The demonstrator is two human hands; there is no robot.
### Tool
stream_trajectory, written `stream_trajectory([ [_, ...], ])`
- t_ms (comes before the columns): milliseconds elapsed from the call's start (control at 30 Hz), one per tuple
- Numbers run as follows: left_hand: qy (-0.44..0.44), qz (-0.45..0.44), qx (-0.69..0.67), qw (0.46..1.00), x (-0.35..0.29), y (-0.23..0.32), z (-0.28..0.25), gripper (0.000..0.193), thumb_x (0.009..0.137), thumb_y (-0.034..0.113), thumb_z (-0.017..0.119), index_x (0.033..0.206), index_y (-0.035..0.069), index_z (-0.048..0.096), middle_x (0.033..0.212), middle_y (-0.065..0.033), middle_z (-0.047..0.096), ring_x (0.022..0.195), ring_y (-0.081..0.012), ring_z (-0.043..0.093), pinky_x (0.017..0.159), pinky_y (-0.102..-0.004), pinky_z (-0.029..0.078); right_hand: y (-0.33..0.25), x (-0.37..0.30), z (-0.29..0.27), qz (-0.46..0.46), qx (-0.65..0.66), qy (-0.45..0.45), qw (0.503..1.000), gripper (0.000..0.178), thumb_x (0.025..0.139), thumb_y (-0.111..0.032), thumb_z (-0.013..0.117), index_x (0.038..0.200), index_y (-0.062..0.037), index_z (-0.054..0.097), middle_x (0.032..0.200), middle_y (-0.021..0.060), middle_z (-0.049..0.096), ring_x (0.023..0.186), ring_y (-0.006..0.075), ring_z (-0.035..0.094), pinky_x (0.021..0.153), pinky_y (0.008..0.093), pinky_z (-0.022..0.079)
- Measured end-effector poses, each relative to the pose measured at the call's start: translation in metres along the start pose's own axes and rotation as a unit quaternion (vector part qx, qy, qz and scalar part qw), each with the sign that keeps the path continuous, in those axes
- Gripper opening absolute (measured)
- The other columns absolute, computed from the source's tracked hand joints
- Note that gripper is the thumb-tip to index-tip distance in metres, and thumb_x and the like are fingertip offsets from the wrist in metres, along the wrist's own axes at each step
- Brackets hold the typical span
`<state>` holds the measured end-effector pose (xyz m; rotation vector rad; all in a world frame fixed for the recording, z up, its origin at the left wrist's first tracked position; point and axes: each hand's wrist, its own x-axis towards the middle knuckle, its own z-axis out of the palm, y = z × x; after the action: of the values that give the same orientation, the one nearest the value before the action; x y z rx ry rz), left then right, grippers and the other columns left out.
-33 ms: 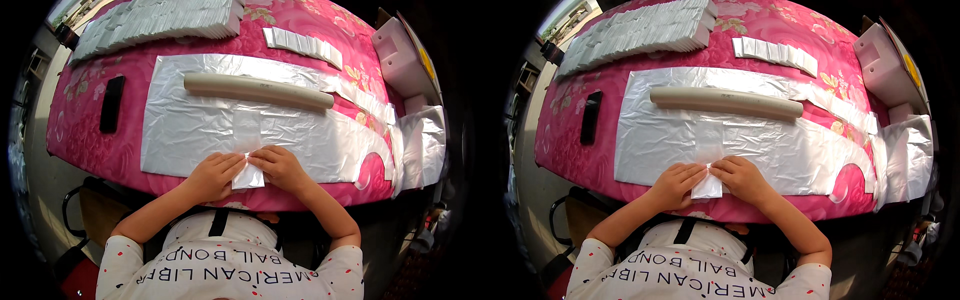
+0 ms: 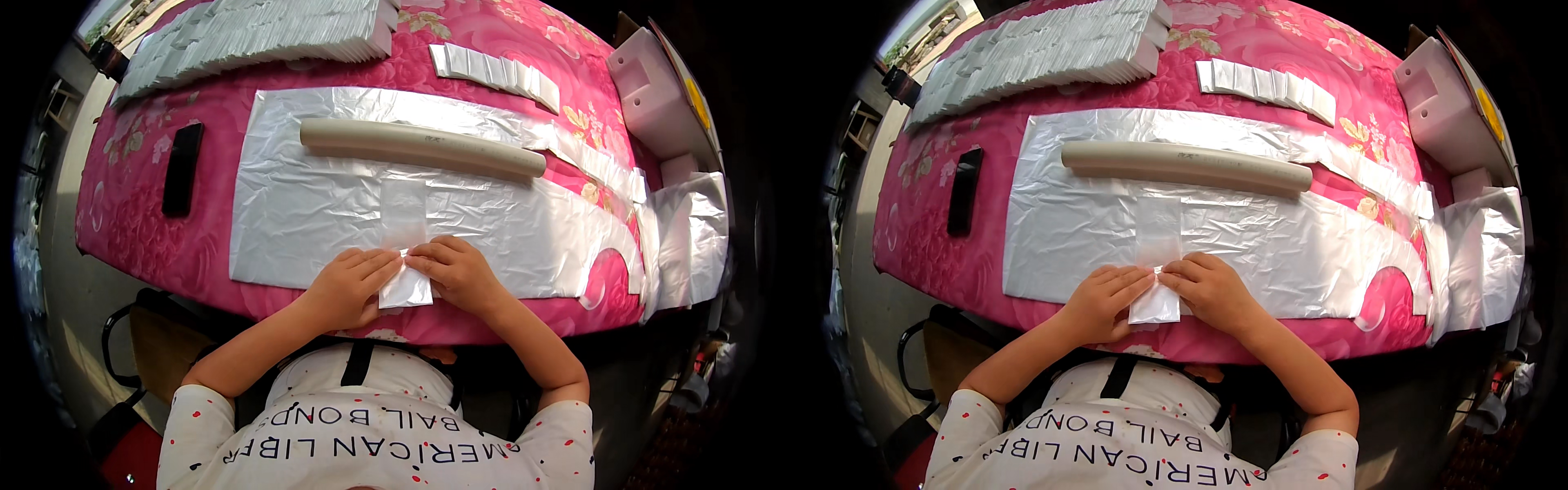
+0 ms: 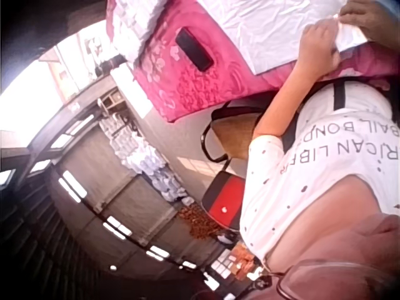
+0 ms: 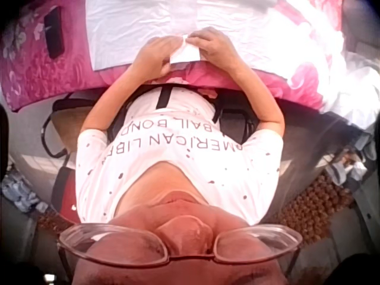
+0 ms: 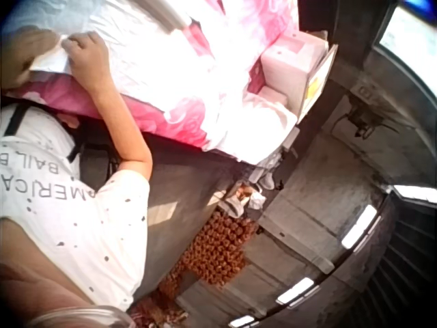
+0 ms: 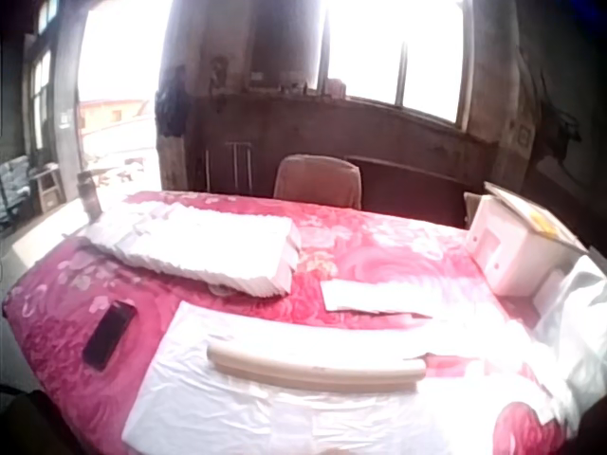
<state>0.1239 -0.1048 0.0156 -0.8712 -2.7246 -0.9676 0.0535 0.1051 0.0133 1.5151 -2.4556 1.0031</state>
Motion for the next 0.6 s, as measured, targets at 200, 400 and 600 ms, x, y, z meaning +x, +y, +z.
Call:
stream_trajectory([
  [200, 0.017, -0.271, -0.211, 0.939, 0.020, -0.012, -0.002, 0.058, 0.074, 0.004, 0.062, 0.128, 0.000, 0.042, 0.091, -0.0112, 0.066, 0.084, -0.0195, 0.062, 0.075, -0.0287, 0.046, 0.000, 0.014, -0.004, 0.299, 0.163, -0.009, 0.940, 0.012, 0.079, -0.005, 0.059, 0.088, -0.0027, 0.066, 0.070, 0.0057, 0.063, 0.061, 0.0120, 0.058, 0.058, 0.0263, 0.047],
  [400, 0.040, -0.386, -0.253, 0.886, 0.047, -0.029, -0.012, 0.058, 0.081, 0.009, 0.061, 0.131, -0.004, 0.036, 0.074, -0.0084, 0.065, 0.063, -0.0082, 0.058, 0.062, -0.0234, 0.046, 0.010, 0.044, -0.013, 0.469, 0.223, -0.062, 0.852, 0.027, 0.084, -0.023, 0.059, 0.078, 0.0030, 0.065, 0.060, 0.0070, 0.060, 0.052, 0.0116, 0.058, 0.051, 0.0257, 0.044],
  [600, 0.059, -0.321, -0.130, 0.936, 0.050, -0.016, -0.017, 0.059, 0.078, 0.008, 0.063, 0.129, -0.005, 0.038, 0.094, -0.0145, 0.061, 0.079, -0.0192, 0.061, 0.071, -0.0279, 0.047, 0.021, 0.053, -0.016, 0.514, 0.252, -0.108, 0.813, 0.030, 0.083, -0.024, 0.060, 0.069, 0.0028, 0.063, 0.059, 0.0062, 0.059, 0.051, 0.0113, 0.059, 0.049, 0.0241, 0.043],
])
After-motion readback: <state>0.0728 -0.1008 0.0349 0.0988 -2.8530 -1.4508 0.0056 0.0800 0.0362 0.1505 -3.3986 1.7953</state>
